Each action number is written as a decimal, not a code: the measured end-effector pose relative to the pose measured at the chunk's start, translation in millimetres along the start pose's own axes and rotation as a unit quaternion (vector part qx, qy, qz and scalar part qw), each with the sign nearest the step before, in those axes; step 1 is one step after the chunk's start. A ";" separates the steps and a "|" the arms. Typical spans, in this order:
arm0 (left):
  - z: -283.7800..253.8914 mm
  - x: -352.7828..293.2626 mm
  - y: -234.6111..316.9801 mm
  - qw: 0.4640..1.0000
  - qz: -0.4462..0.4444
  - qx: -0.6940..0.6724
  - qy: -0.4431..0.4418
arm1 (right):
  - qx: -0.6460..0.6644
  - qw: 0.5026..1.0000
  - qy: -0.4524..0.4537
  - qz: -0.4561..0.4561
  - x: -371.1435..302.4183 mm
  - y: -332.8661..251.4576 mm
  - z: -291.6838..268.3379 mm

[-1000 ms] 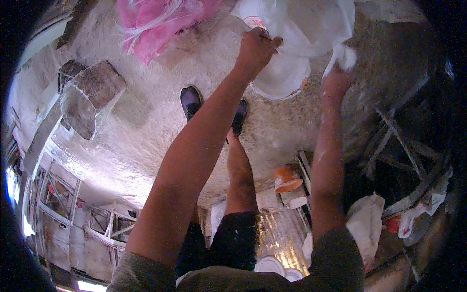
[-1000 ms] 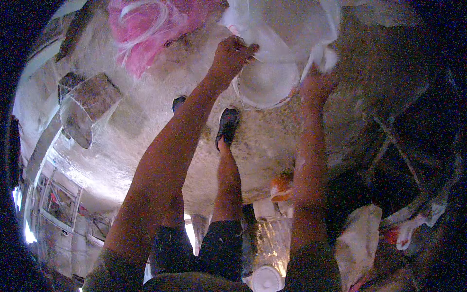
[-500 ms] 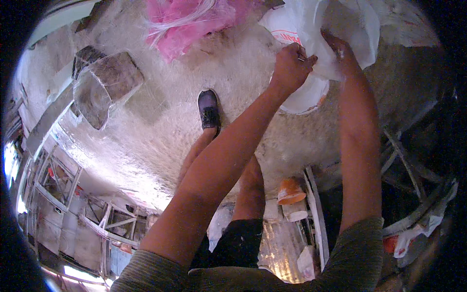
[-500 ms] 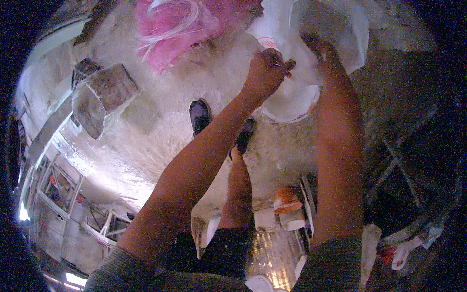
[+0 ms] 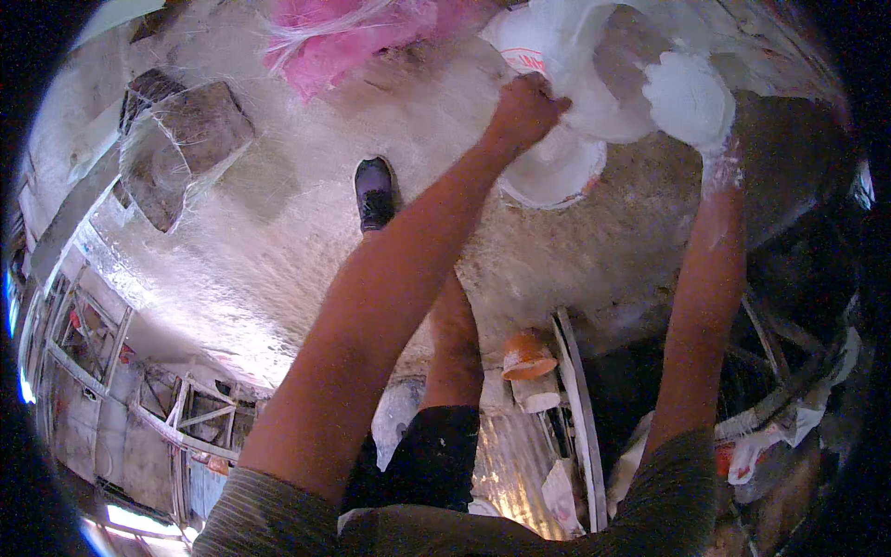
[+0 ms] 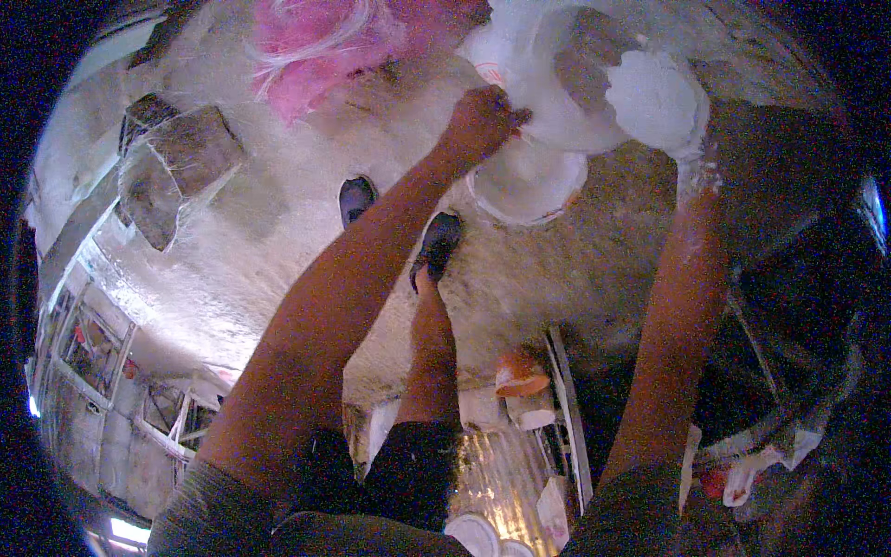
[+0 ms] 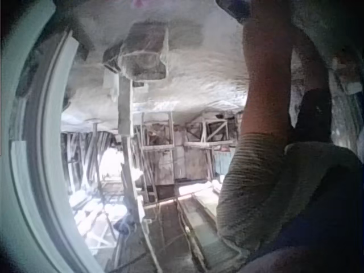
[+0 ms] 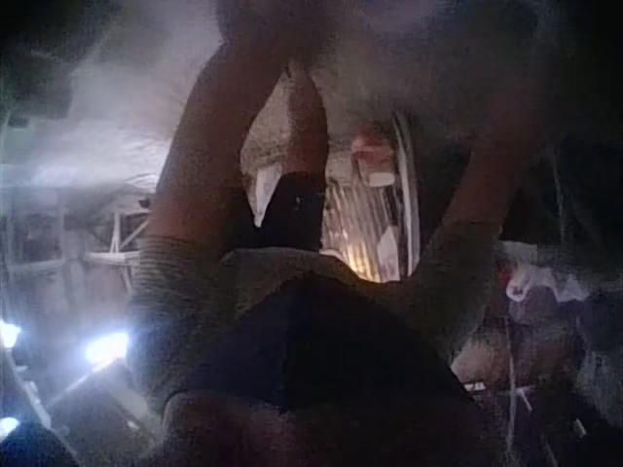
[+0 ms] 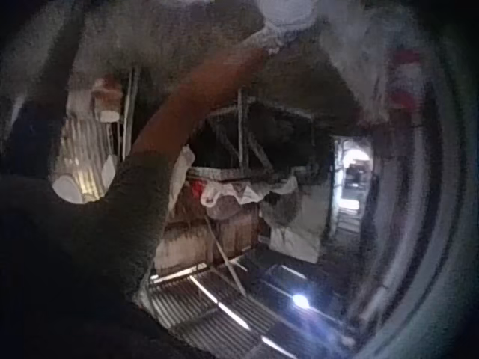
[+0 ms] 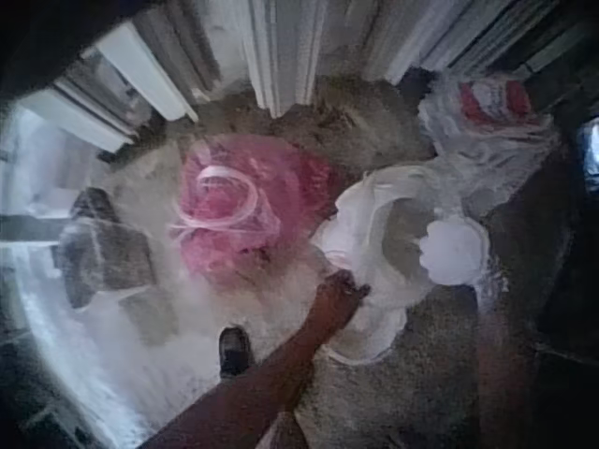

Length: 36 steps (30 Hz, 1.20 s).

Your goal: The person applies a white paste to a long curved wooden molding using a brush and hand, then mixes more paste in a bucket and continues applying it to the molding.

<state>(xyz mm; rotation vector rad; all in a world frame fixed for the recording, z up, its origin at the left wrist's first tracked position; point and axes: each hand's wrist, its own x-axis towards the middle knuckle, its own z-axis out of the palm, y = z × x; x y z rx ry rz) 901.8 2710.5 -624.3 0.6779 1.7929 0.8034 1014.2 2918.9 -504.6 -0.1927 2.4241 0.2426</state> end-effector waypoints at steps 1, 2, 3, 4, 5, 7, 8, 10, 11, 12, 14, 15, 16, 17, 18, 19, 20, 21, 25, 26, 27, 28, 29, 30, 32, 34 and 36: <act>-2.4 -1.0 0.5 0.999 -0.013 -0.031 -0.013 | 0.007 1.000 0.017 -0.009 -12.2 -3.8 -10.4; -7.2 -1.6 -0.6 0.997 -0.027 -0.061 -0.025 | 0.016 0.999 0.039 -0.018 -21.3 -11.2 -15.1; -7.8 -2.0 5.1 0.994 -0.035 -0.096 -0.042 | 0.031 0.999 0.004 -0.009 -33.2 -20.3 -16.7; -9.9 3.2 0.7 0.997 -0.016 -0.056 -0.043 | 0.046 0.999 -0.018 -0.006 -33.0 -37.5 -11.1; -10.8 4.2 -1.3 0.998 0.002 -0.045 -0.042 | 0.064 0.997 -0.043 -0.002 -33.3 -56.2 -6.2; -11.3 5.4 -3.7 0.998 0.039 -0.021 -0.044 | 0.123 0.990 -0.068 0.019 -32.7 -98.6 19.4; -12.1 6.9 -4.9 0.998 0.044 -0.014 -0.044 | 0.159 0.984 -0.071 0.038 -26.3 -120.0 35.8; -14.1 9.8 -7.1 0.997 0.055 0.001 -0.046 | 0.233 0.966 -0.062 0.095 -6.6 -161.5 71.3; -13.0 4.8 -1.2 0.998 0.034 -0.039 -0.043 | 0.269 0.952 -0.055 0.131 3.1 -181.5 92.1; -6.3 -2.7 13.2 0.995 0.016 -0.082 -0.052 | 0.298 0.936 -0.055 0.179 4.1 -198.9 113.4; -14.7 -7.2 19.8 0.992 0.001 -0.119 -0.033 | 0.345 0.904 -0.014 0.251 38.5 -221.3 138.3; -13.0 -6.8 19.1 0.991 0.011 -0.127 -0.030 | 0.357 0.892 -0.002 0.277 46.3 -229.6 142.4; -11.6 -7.3 18.0 0.990 0.021 -0.136 -0.027 | 0.366 0.881 0.009 0.301 51.3 -232.9 147.9; -11.1 -7.3 17.1 0.990 0.017 -0.137 -0.026 | 0.372 0.871 0.019 0.320 54.8 -235.1 153.2; -10.0 -5.4 14.6 0.990 0.012 -0.138 -0.022 | 0.376 0.865 0.025 0.333 56.0 -236.5 155.1; -9.6 -3.5 12.6 0.990 0.009 -0.141 -0.019 | 0.380 0.859 0.030 0.341 57.1 -238.1 156.1; -10.1 -3.1 10.6 0.989 -0.002 -0.144 -0.021 | 0.384 0.855 0.037 0.348 57.7 -241.4 155.5; -9.3 -3.8 10.4 0.988 -0.011 -0.150 -0.023 | 0.386 0.851 0.040 0.354 57.7 -244.5 155.9; -8.1 -19.9 25.4 0.983 -0.057 -0.175 -0.020 | 0.395 0.836 0.054 0.377 52.4 -252.3 152.0; -8.5 -26.9 32.7 0.978 -0.061 -0.199 -0.004 | 0.397 0.833 0.054 0.382 48.2 -252.5 150.5; -12.1 -34.8 35.6 0.973 -0.065 -0.221 0.018 | 0.401 0.830 0.058 0.384 49.2 -250.5 145.3; -12.2 -42.1 37.6 0.967 -0.069 -0.244 0.036 | 0.405 0.825 0.061 0.389 45.8 -248.5 142.1; -15.9 -49.3 37.9 0.961 -0.086 -0.262 0.030 | 0.411 0.822 0.061 0.390 41.5 -246.3 138.8; -21.6 -55.7 35.0 0.955 -0.101 -0.279 0.024 | 0.418 0.816 0.065 0.395 37.6 -243.5 133.8; -23.7 -71.1 30.8 0.947 -0.119 -0.297 0.017 | 0.439 0.800 0.067 0.402 24.4 -243.0 123.9; -23.1 -89.6 23.9 0.946 -0.125 -0.299 0.024 | 0.471 0.778 0.069 0.411 9.2 -242.8 110.5; -16.1 -111.1 25.9 0.948 -0.140 -0.284 0.011 | 0.513 0.743 0.075 0.424 -9.8 -240.5 96.0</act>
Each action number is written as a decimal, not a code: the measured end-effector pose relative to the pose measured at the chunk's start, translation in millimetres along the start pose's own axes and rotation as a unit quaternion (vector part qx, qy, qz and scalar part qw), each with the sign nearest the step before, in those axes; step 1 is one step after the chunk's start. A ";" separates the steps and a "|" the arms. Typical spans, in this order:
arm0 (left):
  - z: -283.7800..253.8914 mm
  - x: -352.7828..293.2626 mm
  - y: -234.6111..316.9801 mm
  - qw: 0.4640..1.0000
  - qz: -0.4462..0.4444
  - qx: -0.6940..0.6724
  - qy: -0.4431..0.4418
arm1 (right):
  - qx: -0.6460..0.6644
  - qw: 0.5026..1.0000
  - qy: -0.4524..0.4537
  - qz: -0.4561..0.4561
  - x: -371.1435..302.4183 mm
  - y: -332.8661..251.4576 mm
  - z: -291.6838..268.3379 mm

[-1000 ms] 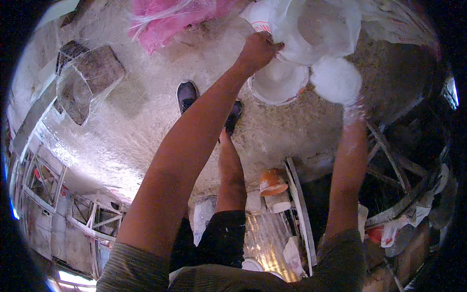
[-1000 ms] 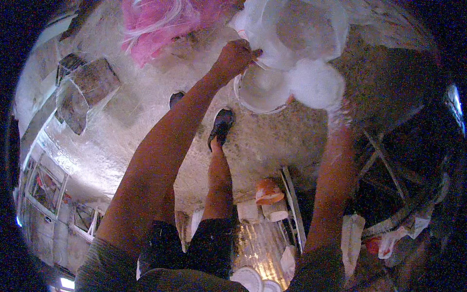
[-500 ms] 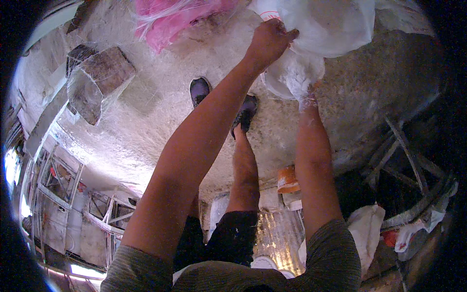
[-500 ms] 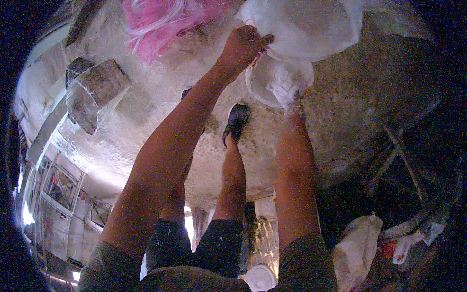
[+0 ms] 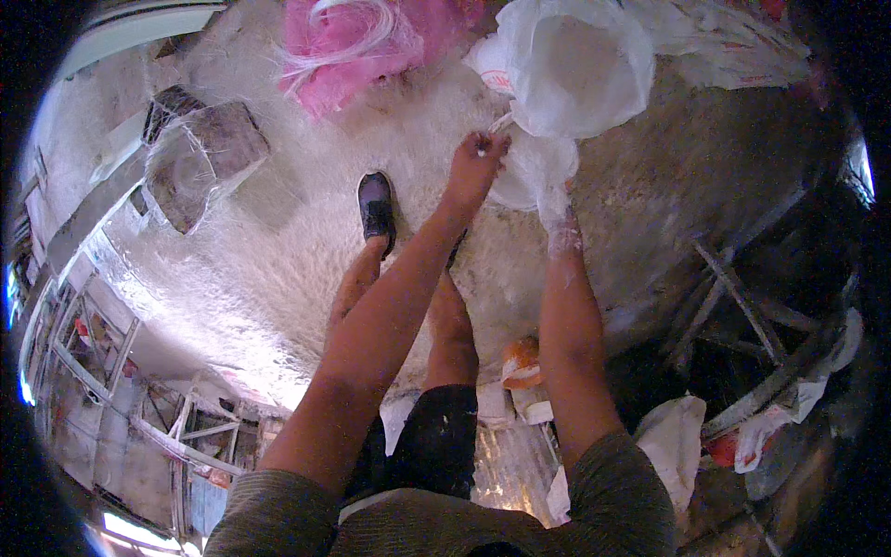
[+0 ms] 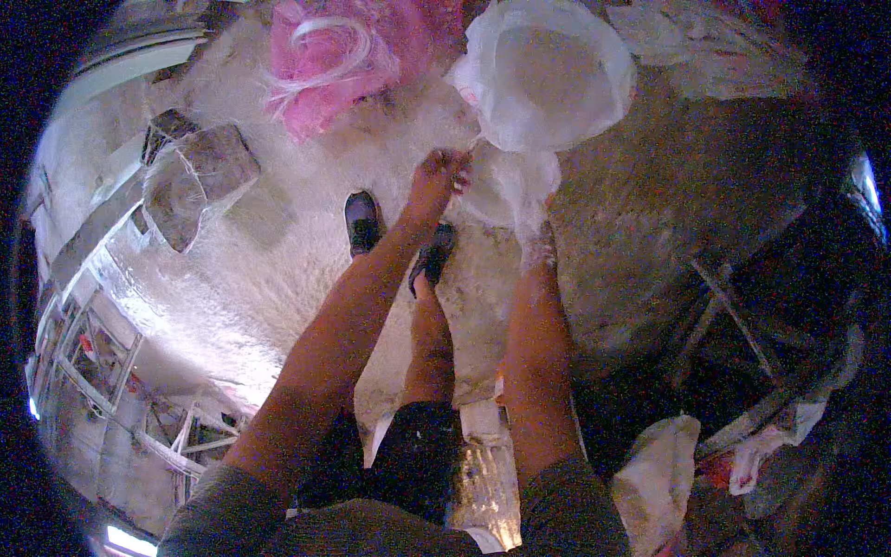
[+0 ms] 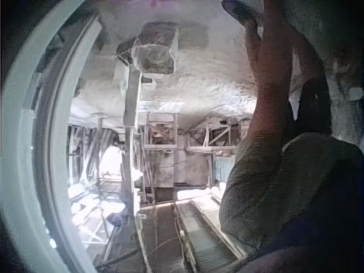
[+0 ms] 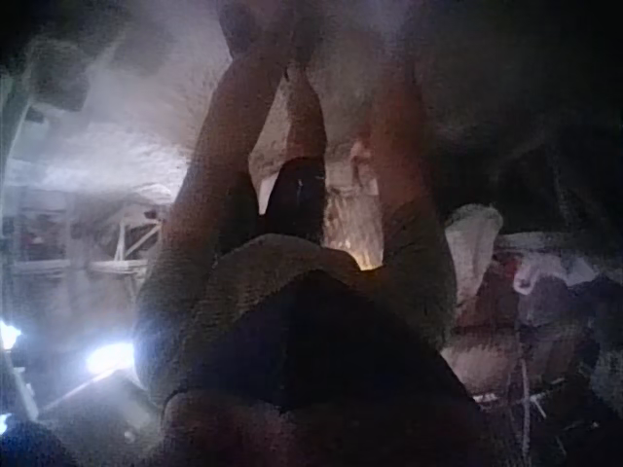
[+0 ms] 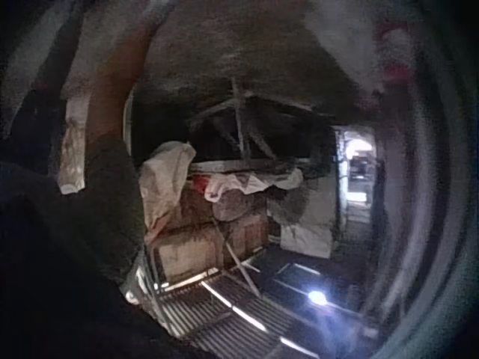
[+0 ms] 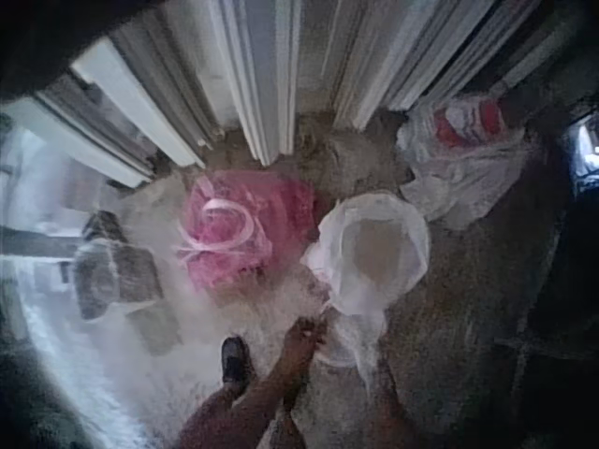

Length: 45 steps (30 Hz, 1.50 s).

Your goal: The person applies a white paste to a long curved wooden molding using a brush and hand, then mixes more paste in a bucket and continues applying it to the molding.

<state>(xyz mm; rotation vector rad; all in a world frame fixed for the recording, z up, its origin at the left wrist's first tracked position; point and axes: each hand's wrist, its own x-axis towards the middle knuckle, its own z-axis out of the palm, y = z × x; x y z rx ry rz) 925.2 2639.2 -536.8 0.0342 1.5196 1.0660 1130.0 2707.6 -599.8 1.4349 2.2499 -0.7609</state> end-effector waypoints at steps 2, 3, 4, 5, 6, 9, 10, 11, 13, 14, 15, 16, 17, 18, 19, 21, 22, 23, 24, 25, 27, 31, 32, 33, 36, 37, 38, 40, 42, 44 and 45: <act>7.3 -23.4 4.3 1.000 -0.019 0.009 -0.011 | 0.054 0.998 0.019 0.028 -10.8 0.5 -21.3; 10.0 -36.5 9.4 0.999 -0.029 0.011 -0.018 | 0.082 0.995 0.039 0.042 -15.9 -2.7 -34.1; 9.3 -47.8 10.3 0.999 -0.038 0.012 -0.018 | 0.108 0.991 0.072 0.042 -14.3 -12.5 -48.2; 9.4 -58.4 11.5 0.999 -0.037 -0.009 -0.009 | 0.127 0.985 0.112 0.036 -16.6 -20.1 -65.5; 8.3 -66.5 6.3 0.999 -0.034 -0.030 0.002 | 0.147 0.978 0.146 0.023 -10.3 -32.9 -86.1; -2.8 -94.7 4.3 0.998 -0.011 -0.054 0.023 | 0.138 0.964 0.228 -0.026 12.7 -56.1 -146.1; -4.5 -105.8 5.7 0.998 0.000 -0.055 0.025 | 0.118 0.965 0.232 -0.034 24.3 -57.4 -163.2; -6.0 -115.6 6.4 0.998 -0.007 -0.048 0.034 | 0.085 0.971 0.219 -0.037 39.7 -57.7 -175.3; -19.9 -140.9 15.0 0.998 -0.033 -0.030 0.034 | 0.011 0.987 0.161 -0.027 66.3 -53.8 -187.5; -27.1 -154.8 24.2 0.998 -0.050 -0.018 0.022 | -0.019 0.991 0.134 -0.020 75.9 -51.9 -191.2; -33.8 -164.3 21.7 0.998 -0.053 -0.008 0.038 | -0.046 0.993 0.107 -0.021 85.0 -58.1 -194.2; -40.1 -169.1 10.6 0.997 -0.056 -0.003 0.059 | -0.068 0.994 0.083 -0.032 92.5 -69.4 -197.3; -46.1 -177.1 6.3 0.995 -0.059 0.002 0.078 | -0.084 0.993 0.073 -0.043 96.3 -79.8 -199.2; -50.7 -190.5 16.8 0.996 -0.049 -0.009 0.078 | -0.094 0.992 0.073 -0.045 94.6 -78.2 -206.0; -56.7 -209.4 33.5 0.996 -0.040 -0.015 0.075 | -0.101 0.991 0.078 -0.043 86.6 -73.7 -214.3; -66.0 -243.8 30.5 0.995 -0.011 -0.028 0.099 | -0.100 0.988 0.090 -0.070 66.9 -88.7 -230.3; -74.7 -252.7 11.7 0.991 0.008 -0.034 0.129 | -0.097 0.986 0.089 -0.098 54.2 -107.8 -235.2; -84.9 -276.6 25.9 0.990 -0.012 -0.019 0.136 | -0.090 0.986 0.095 -0.106 37.0 -109.1 -243.5; -94.7 -295.8 47.2 0.992 -0.025 0.012 0.125 | -0.073 0.987 0.112 -0.093 16.8 -92.5 -252.6; -104.4 -313.0 39.4 0.990 -0.011 -0.069 0.122 | -0.069 0.985 0.114 -0.110 1.2 -105.8 -262.6; -130.1 -363.5 35.8 0.979 0.083 -0.084 0.163 | -0.061 0.981 0.107 -0.153 -29.8 -145.6 -276.8; -194.2 -445.0 5.7 0.934 0.089 -0.236 0.254 | -0.042 0.968 0.096 -0.228 -99.4 -219.1 -294.4; -211.9 -461.6 -11.4 0.916 0.100 -0.274 0.277 | -0.043 0.963 0.087 -0.252 -114.9 -245.4 -297.1; -232.2 -481.1 -25.0 0.904 0.097 -0.270 0.317 | -0.042 0.957 0.075 -0.279 -132.1 -271.3 -297.8; -298.3 -561.3 -44.5 0.886 0.082 -0.300 0.345 | -0.036 0.935 0.036 -0.352 -189.2 -357.0 -290.0; -319.1 -584.2 -66.9 0.881 0.069 -0.297 0.363 | -0.040 0.925 0.016 -0.377 -209.3 -384.4 -282.9; -337.6 -606.7 -89.8 0.875 0.054 -0.295 0.381 | -0.045 0.914 -0.006 -0.403 -230.3 -417.4 -272.5; -361.5 -648.3 -116.0 0.835 0.042 -0.319 0.446 | -0.067 0.891 -0.039 -0.447 -268.9 -481.4 -252.9; -406.2 -672.2 -169.2 0.821 0.012 -0.370 0.435 | -0.080 0.869 -0.066 -0.484 -313.9 -542.4 -230.1; -446.1 -691.2 -183.7 0.792 -0.007 -0.409 0.454 | -0.089 0.859 -0.076 -0.498 -351.7 -605.0 -207.8; -465.2 -699.6 -214.6 0.796 -0.019 -0.392 0.461 | -0.100 0.848 -0.086 -0.513 -373.5 -639.0 -190.5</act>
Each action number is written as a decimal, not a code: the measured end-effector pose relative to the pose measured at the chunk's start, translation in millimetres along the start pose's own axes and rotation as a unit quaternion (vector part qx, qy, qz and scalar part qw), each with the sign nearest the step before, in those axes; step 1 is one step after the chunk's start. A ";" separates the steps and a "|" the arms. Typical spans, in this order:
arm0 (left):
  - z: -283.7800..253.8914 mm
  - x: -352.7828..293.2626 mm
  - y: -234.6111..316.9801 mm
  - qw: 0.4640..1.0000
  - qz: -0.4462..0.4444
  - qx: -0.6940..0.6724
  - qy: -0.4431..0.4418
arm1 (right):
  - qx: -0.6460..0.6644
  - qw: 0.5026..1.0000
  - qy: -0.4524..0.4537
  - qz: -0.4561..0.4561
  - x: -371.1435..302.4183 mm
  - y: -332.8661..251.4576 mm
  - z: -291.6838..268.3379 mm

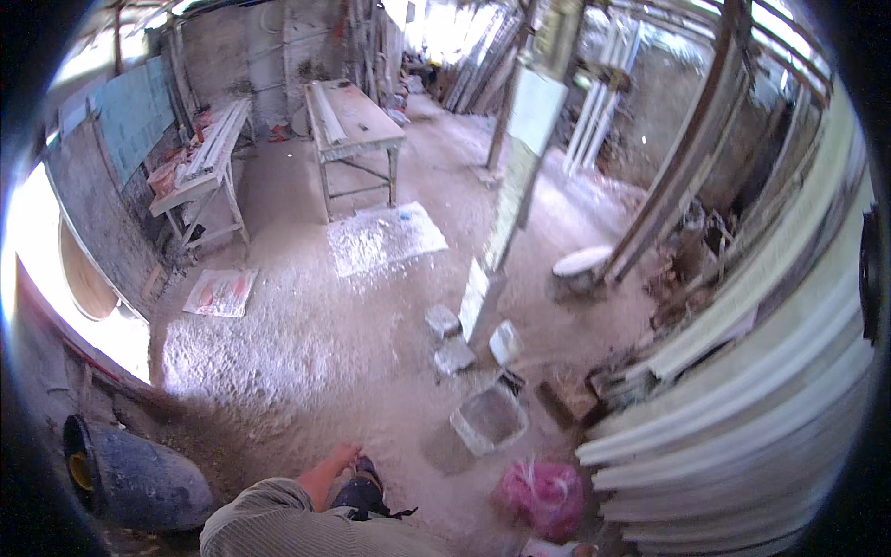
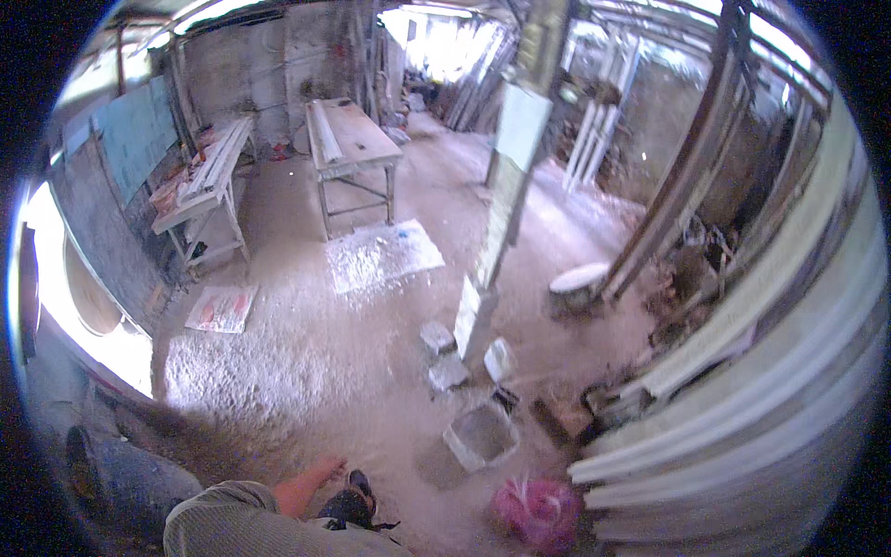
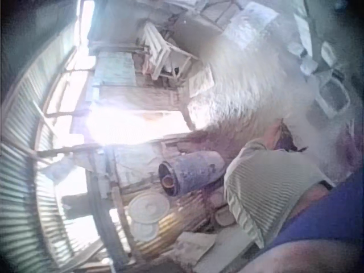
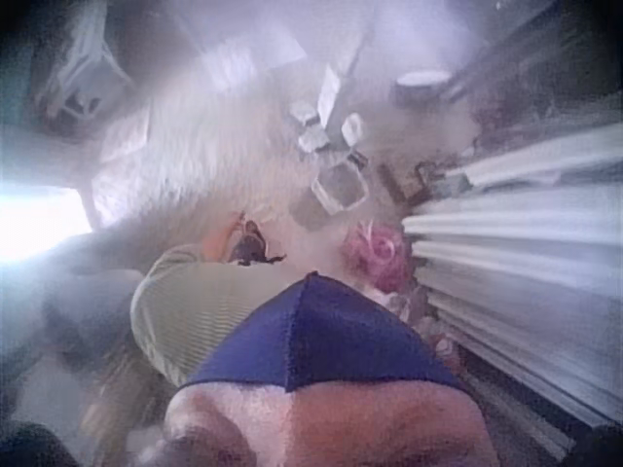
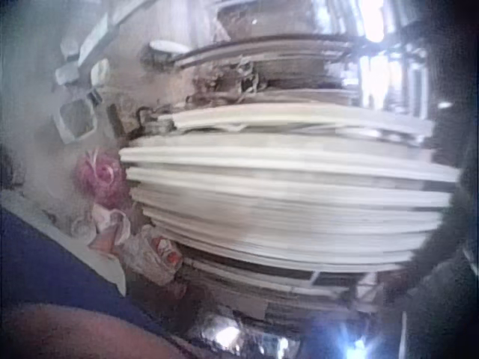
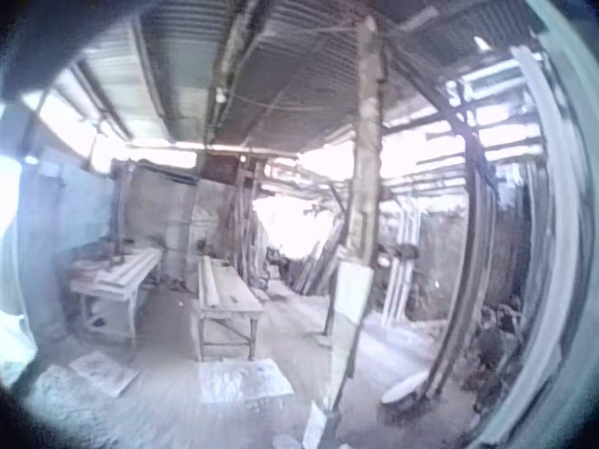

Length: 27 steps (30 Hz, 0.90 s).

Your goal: The person applies a white paste to a long curved wooden molding using a brush and hand, then mixes more paste in a bucket and continues applying it to the molding.

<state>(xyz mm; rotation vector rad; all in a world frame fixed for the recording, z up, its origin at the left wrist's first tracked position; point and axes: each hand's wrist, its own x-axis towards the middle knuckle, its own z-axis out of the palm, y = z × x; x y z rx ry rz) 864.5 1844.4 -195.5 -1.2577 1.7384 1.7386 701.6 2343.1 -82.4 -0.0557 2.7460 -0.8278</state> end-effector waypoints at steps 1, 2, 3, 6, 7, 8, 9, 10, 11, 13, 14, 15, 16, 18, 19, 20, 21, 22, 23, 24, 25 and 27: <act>-34.0 25.3 -14.5 1.000 0.001 0.020 0.015 | -0.006 1.000 -0.011 -0.018 23.7 -36.5 11.2; -68.9 48.0 -33.9 0.999 -0.007 -0.002 0.040 | -0.008 0.999 -0.029 -0.038 45.5 -76.8 22.4; -98.8 63.8 -44.6 0.998 -0.018 -0.024 0.060 | -0.017 0.998 -0.043 -0.053 67.4 -111.9 30.2; -177.5 68.1 -53.4 0.994 0.087 0.070 0.015 | -0.054 0.994 -0.074 -0.065 115.1 -188.2 47.7; -207.3 70.3 -52.8 0.999 0.028 0.037 0.020 | -0.059 0.992 -0.090 -0.066 126.6 -213.5 56.3; -232.7 73.6 -45.3 0.999 -0.032 0.007 0.026 | -0.064 0.991 -0.101 -0.064 141.1 -235.4 63.5; -260.8 79.2 -40.1 0.995 -0.090 -0.023 0.034 | -0.067 0.990 -0.111 -0.064 156.1 -255.3 75.2; -287.6 78.8 -40.7 0.996 -0.053 0.035 0.068 | -0.071 0.988 -0.120 -0.059 169.5 -272.9 86.5; -301.1 87.2 -31.3 0.994 -0.059 0.009 0.092 | -0.081 0.988 -0.122 -0.046 182.9 -279.3 91.5; -325.3 107.2 -9.6 0.978 -0.079 -0.121 0.149 | -0.097 0.988 -0.122 -0.022 218.0 -284.4 107.5; -334.2 114.8 0.2 0.969 -0.083 -0.163 0.167 | -0.104 0.986 -0.127 -0.001 233.3 -287.9 114.1; -341.7 124.8 15.3 0.961 -0.085 -0.193 0.179 | -0.110 0.986 -0.126 0.024 251.7 -277.9 118.4; -347.4 133.8 29.0 0.953 -0.089 -0.221 0.185 | -0.121 0.982 -0.132 0.055 265.2 -266.3 123.2; -358.4 148.3 52.6 0.935 -0.095 -0.287 0.188 | -0.141 0.971 -0.155 0.112 302.3 -241.9 128.7; -358.7 161.1 68.6 0.925 -0.098 -0.322 0.177 | -0.160 0.962 -0.169 0.142 317.4 -227.0 124.0; -357.6 169.6 80.7 0.915 -0.106 -0.353 0.166 | -0.180 0.951 -0.187 0.168 337.0 -217.0 119.0; -354.5 162.3 79.9 0.896 -0.128 -0.391 0.167 | -0.219 0.933 -0.226 0.173 369.5 -217.5 118.2; -359.7 185.3 114.2 0.900 -0.134 -0.390 0.141 | -0.224 0.925 -0.234 0.196 381.5 -210.8 111.4; -360.6 179.8 118.6 0.883 -0.148 -0.419 0.151 | -0.254 0.915 -0.261 0.173 432.4 -230.3 114.3; -372.9 213.6 159.9 0.894 -0.140 -0.406 0.129 | -0.250 0.917 -0.255 0.178 454.5 -233.7 106.4; -392.4 228.8 187.3 0.898 -0.136 -0.394 0.140 | -0.249 0.920 -0.260 0.159 494.2 -253.6 115.2; -434.9 235.8 215.1 0.888 -0.128 -0.393 0.202 | -0.282 0.913 -0.292 0.045 600.5 -323.4 155.2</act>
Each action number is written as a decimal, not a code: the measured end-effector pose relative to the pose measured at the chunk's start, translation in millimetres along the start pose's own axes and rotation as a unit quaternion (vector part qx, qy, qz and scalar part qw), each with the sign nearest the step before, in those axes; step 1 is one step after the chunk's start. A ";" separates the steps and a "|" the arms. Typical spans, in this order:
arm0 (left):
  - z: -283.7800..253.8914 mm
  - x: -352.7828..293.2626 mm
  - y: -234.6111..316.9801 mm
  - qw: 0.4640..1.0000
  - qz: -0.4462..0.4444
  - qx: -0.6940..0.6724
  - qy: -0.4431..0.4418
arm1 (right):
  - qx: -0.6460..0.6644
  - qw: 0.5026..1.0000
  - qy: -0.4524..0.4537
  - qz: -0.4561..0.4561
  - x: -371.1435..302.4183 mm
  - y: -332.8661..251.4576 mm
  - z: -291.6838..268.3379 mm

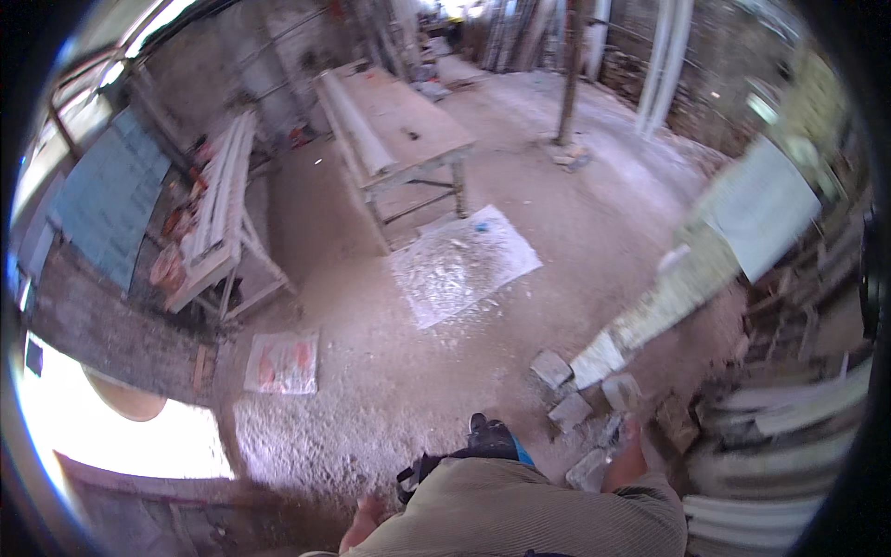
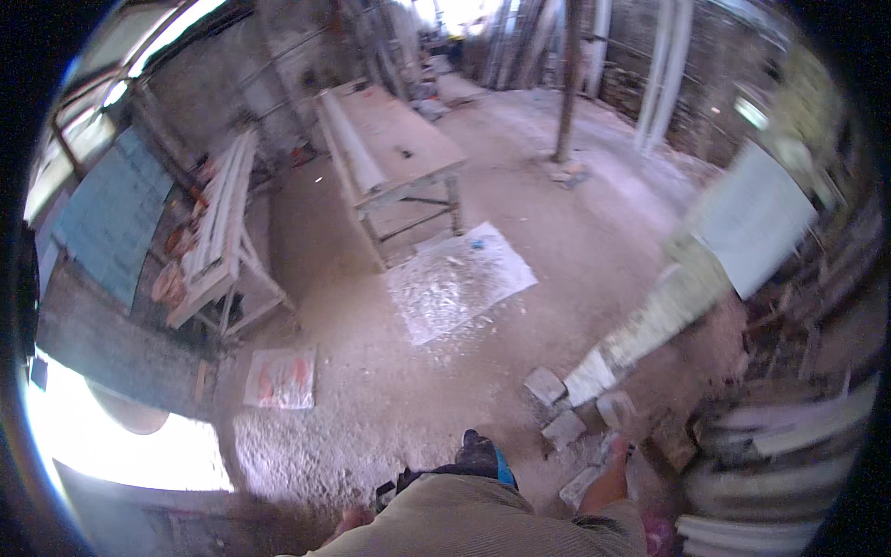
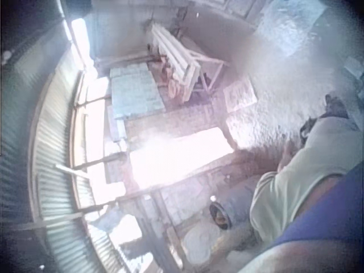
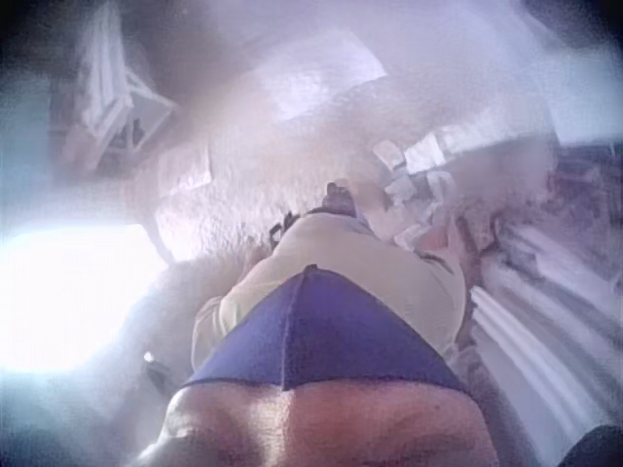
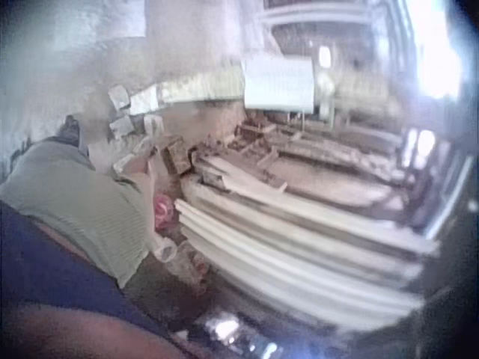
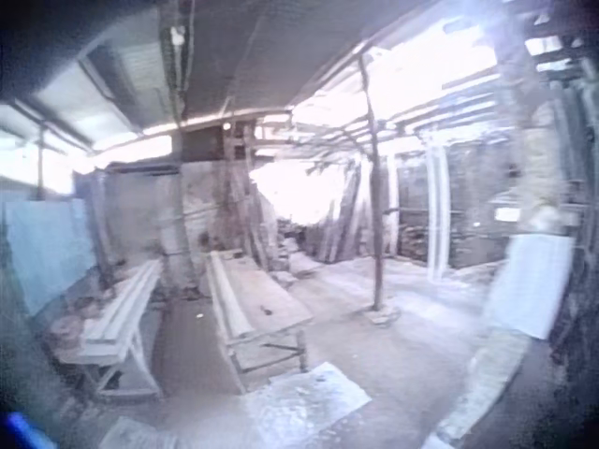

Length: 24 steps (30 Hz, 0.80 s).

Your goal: The person applies a white paste to a long curved wooden molding using a brush and hand, then mixes more paste in a bucket and continues applying it to the molding.

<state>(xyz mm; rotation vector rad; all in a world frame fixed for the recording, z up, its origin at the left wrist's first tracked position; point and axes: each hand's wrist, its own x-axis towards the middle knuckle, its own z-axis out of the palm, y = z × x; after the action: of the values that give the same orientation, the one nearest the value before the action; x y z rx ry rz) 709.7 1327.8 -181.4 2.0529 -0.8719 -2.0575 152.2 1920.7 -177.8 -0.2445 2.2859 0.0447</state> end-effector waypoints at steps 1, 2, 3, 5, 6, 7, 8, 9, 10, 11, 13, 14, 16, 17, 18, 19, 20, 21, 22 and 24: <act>18.9 19.5 37.8 1.000 0.027 0.012 0.009 | -0.028 0.999 0.020 -0.042 31.9 -25.9 -34.6; 21.3 28.9 68.1 0.998 0.056 0.017 0.038 | -0.074 0.991 0.037 -0.105 75.7 -68.7 -66.0; 33.0 43.4 101.2 0.994 0.088 0.029 0.057 | -0.107 0.980 0.065 -0.154 112.8 -104.7 -94.5; 72.9 66.2 158.9 0.987 0.130 0.070 0.069 | -0.138 0.958 0.163 -0.191 179.3 -174.3 -154.5; 88.9 71.0 181.6 0.989 0.143 0.027 0.032 | -0.124 0.947 0.229 -0.188 208.1 -216.1 -183.7; 114.1 75.0 212.2 0.987 0.161 0.003 -0.011 | -0.049 0.938 0.318 -0.128 233.6 -235.0 -196.9; 134.2 80.3 229.8 0.987 0.156 0.036 -0.018 | 0.036 0.906 0.414 -0.081 255.8 -261.0 -219.1; 151.6 86.5 249.0 0.985 0.152 0.072 -0.024 | 0.123 0.856 0.500 -0.053 279.1 -288.1 -238.3; 148.6 96.8 271.1 0.983 0.155 0.103 -0.013 | 0.063 0.878 0.474 -0.025 297.6 -323.6 -248.5; 140.4 101.1 287.6 0.989 0.118 0.095 0.000 | -0.004 0.897 0.443 0.002 310.8 -354.2 -252.5; 162.2 161.4 310.2 0.995 0.070 0.058 -0.028 | -0.155 0.894 0.413 0.080 357.6 -335.7 -288.5; 213.2 211.4 310.1 0.996 0.024 0.010 -0.083 | -0.253 0.860 0.420 0.142 376.2 -279.9 -343.3; 179.0 213.7 328.7 0.990 0.034 -0.068 -0.117 | 0.085 0.776 0.622 -0.060 374.6 -314.7 -295.7; 153.8 219.1 360.2 0.997 -0.042 -0.050 -0.034 | 0.103 0.817 0.566 -0.033 370.6 -353.4 -266.7; 156.8 226.6 392.4 0.998 -0.032 -0.044 -0.029 | 0.065 0.863 0.499 0.047 356.3 -362.8 -265.9; 159.4 233.1 404.3 0.998 -0.030 -0.043 -0.026 | 0.033 0.891 0.441 0.105 340.6 -365.9 -269.0; 160.5 254.3 441.3 0.994 -0.032 -0.077 -0.077 | 0.015 0.908 0.391 0.149 333.3 -380.8 -271.4; 164.1 282.5 476.6 0.985 -0.038 -0.117 -0.123 | -0.008 0.919 0.348 0.184 326.9 -391.4 -278.2; 192.8 310.2 523.1 0.991 -0.012 -0.058 -0.123 | -0.033 0.925 0.314 0.209 324.4 -400.7 -288.8; 218.3 345.6 597.8 0.997 0.040 0.055 -0.039 | -0.081 0.938 0.257 0.220 336.2 -429.6 -299.0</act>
<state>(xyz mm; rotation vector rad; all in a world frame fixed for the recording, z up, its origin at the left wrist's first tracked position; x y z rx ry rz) 286.7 741.9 -228.3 1.9660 -1.0850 -2.1037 -204.2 1411.8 -209.2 0.2061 2.8206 0.4476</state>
